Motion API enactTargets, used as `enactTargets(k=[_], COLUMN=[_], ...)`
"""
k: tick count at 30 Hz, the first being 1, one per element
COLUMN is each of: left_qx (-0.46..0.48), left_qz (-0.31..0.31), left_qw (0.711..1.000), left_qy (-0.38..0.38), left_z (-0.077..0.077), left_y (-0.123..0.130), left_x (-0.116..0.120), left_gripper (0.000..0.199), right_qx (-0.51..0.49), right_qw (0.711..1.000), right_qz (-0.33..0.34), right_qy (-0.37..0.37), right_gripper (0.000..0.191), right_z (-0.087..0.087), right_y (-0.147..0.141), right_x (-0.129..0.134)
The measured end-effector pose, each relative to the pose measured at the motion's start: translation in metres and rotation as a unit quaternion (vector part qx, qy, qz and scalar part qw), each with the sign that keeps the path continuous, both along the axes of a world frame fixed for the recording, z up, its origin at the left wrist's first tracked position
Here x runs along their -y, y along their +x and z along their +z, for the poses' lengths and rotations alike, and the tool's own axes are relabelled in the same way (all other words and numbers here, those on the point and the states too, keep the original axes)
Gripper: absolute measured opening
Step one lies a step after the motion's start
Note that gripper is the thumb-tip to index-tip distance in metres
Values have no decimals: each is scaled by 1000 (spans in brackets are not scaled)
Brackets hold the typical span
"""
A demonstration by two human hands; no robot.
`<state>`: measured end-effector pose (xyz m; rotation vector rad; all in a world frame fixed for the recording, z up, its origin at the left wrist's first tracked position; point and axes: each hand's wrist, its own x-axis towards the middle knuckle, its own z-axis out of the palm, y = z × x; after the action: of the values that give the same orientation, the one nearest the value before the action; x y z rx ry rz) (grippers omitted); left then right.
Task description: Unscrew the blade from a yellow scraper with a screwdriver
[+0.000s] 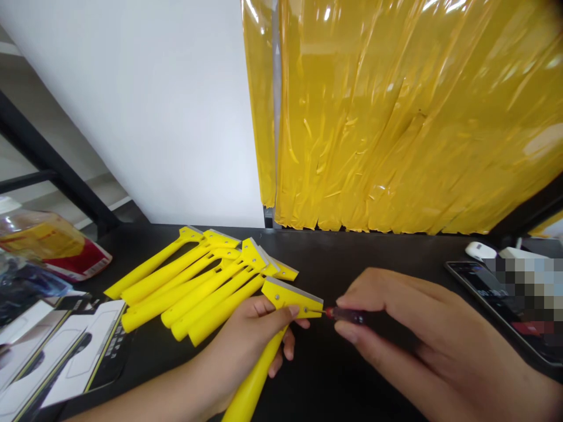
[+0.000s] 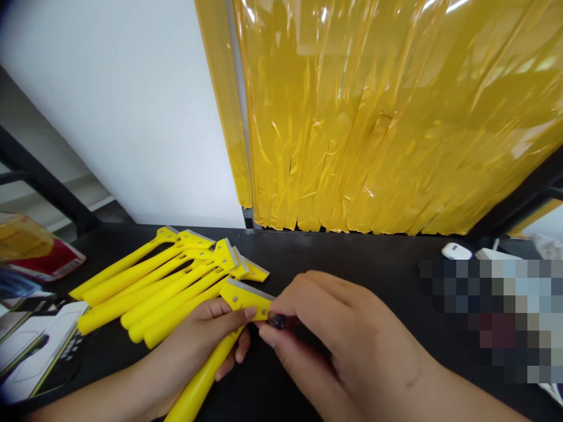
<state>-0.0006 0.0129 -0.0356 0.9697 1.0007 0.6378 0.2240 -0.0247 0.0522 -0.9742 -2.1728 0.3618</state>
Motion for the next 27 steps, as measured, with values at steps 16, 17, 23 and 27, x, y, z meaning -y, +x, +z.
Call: enactTargets(k=[16, 17, 23, 27], left_qx=[1, 0, -6, -8], left_qz=[0, 2, 0, 0], left_qw=[1000, 1000, 1000, 1000], left_qy=[1, 1, 1, 2], left_z=[2, 2, 0, 1], left_y=[0, 0, 0, 0], left_x=[1, 1, 1, 0], left_gripper=[38, 38, 38, 38], right_qx=[26, 33, 46, 53], right_qw=[999, 999, 999, 998], right_qz=[30, 23, -6, 17], right_qy=[-24, -25, -5, 28], right_gripper=[20, 17, 12, 17], right_z=[4, 2, -6, -3], right_y=[2, 3, 4, 1], right_x=[1, 1, -1, -2])
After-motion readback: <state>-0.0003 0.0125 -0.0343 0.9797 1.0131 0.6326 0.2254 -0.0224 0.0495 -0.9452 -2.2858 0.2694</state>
